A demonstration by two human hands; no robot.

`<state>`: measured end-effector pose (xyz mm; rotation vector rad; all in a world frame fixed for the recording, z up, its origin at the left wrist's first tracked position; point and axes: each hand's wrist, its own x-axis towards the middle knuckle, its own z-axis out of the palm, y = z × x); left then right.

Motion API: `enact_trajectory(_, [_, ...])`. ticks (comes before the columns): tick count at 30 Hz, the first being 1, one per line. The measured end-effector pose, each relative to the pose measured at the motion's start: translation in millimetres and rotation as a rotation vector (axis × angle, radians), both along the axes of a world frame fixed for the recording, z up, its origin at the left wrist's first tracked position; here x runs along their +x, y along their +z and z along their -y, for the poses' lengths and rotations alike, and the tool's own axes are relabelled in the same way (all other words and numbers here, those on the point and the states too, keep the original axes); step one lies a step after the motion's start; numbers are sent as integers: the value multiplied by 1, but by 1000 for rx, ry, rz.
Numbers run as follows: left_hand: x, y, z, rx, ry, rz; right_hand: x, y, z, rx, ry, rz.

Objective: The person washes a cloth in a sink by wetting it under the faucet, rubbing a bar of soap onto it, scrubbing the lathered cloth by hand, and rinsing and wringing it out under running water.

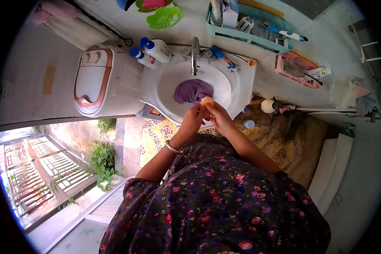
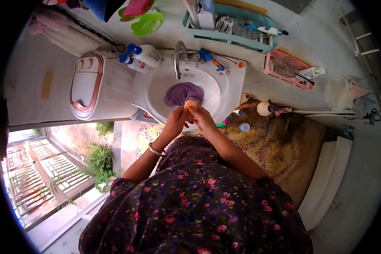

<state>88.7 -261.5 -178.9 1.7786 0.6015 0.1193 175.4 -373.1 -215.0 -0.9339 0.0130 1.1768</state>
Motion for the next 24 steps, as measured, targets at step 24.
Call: enact_trajectory(24, [79,-214,-143,-13,-142,-434,-44,-82,-63,-186,-639,-76])
